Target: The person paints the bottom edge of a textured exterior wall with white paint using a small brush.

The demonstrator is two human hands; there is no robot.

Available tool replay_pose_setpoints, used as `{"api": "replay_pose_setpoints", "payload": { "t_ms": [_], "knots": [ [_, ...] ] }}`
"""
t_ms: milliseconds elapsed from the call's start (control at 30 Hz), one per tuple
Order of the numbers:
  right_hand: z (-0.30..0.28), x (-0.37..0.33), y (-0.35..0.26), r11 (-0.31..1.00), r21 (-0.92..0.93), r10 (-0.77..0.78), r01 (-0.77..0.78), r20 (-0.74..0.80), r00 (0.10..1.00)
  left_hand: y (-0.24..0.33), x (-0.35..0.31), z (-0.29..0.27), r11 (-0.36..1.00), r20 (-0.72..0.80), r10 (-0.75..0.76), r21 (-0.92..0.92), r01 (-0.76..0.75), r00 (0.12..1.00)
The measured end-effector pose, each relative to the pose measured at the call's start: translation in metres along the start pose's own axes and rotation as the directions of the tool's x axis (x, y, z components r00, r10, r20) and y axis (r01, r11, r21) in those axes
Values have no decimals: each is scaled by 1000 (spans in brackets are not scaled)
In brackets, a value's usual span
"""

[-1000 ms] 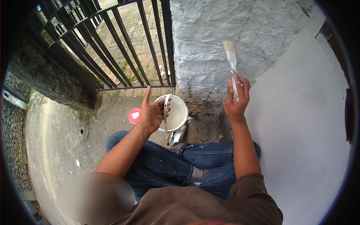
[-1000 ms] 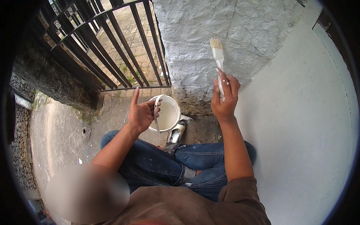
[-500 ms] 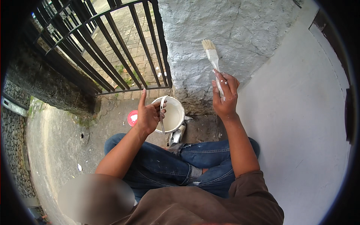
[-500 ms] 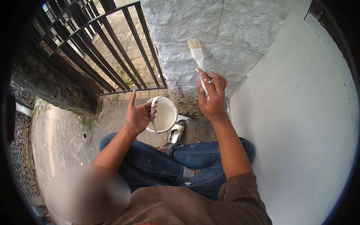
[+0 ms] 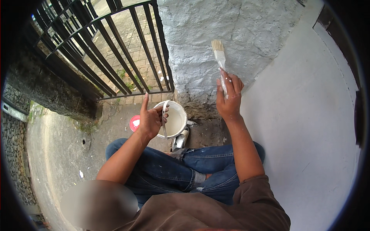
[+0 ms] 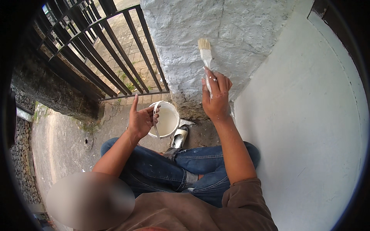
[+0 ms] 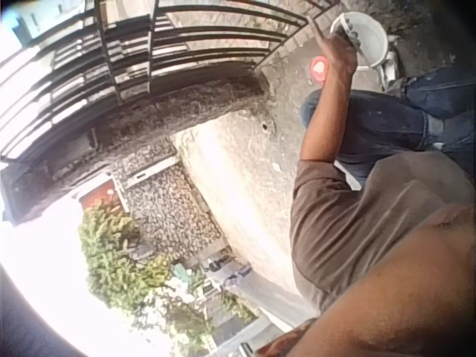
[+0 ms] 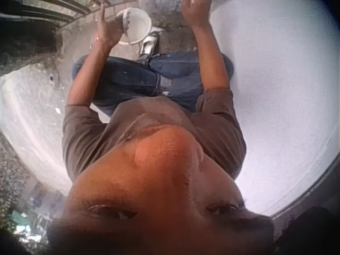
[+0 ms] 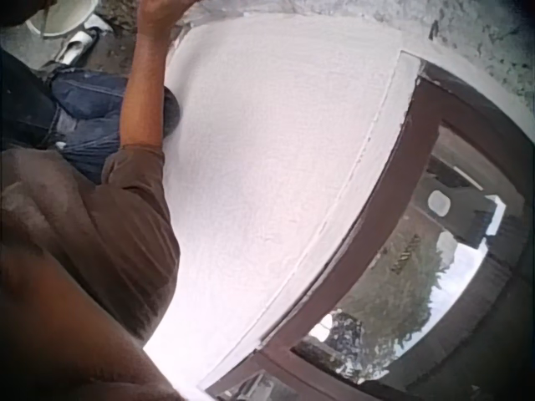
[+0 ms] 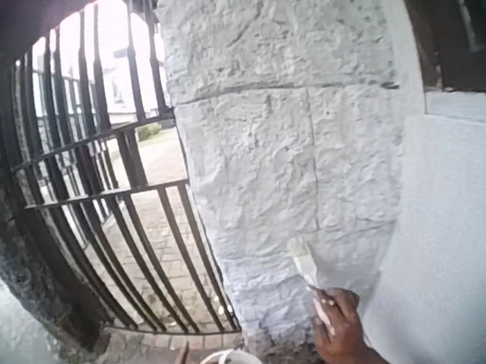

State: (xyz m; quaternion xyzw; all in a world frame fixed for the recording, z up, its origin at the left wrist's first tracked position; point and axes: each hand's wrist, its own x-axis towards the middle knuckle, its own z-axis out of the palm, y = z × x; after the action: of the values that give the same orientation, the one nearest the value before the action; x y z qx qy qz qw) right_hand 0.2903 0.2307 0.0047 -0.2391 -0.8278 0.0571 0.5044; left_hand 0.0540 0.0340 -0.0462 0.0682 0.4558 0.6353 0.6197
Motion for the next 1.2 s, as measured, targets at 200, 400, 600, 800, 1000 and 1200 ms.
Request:
{"api": "replay_pose_setpoints", "payload": {
  "t_ms": [200, 400, 600, 800, 1000, 1200],
  "knots": [
    [-12, 7, -11, 998, -46, -49, 46, -85, 995, -1, -2, 2, 1000, -24, -10, -18, 10, 1000],
    [-1, 12, -3, 999, 32, 40, -39, -18, 999, 0, 3, 2, 1000, -9, -2, 0, 2, 1000],
    [-8, 3, -12, 999, 38, 30, -27, -87, 996, -1, -1, -1, 1000, -17, -12, -3, 12, 1000],
    [-7, 19, -17, 896, 374, 284, -241, -62, 957, -2, 0, 3, 999, -36, -17, 38, 18, 999],
    [-10, 19, -28, 986, 164, 45, -20, -151, 988, -1, 1, 1, 999, -57, -6, 34, 8, 998],
    [-4, 29, -30, 993, 24, 116, -114, -61, 991, -2, 2, -1, 1000, -56, -14, 26, 15, 998]
  ]
}}
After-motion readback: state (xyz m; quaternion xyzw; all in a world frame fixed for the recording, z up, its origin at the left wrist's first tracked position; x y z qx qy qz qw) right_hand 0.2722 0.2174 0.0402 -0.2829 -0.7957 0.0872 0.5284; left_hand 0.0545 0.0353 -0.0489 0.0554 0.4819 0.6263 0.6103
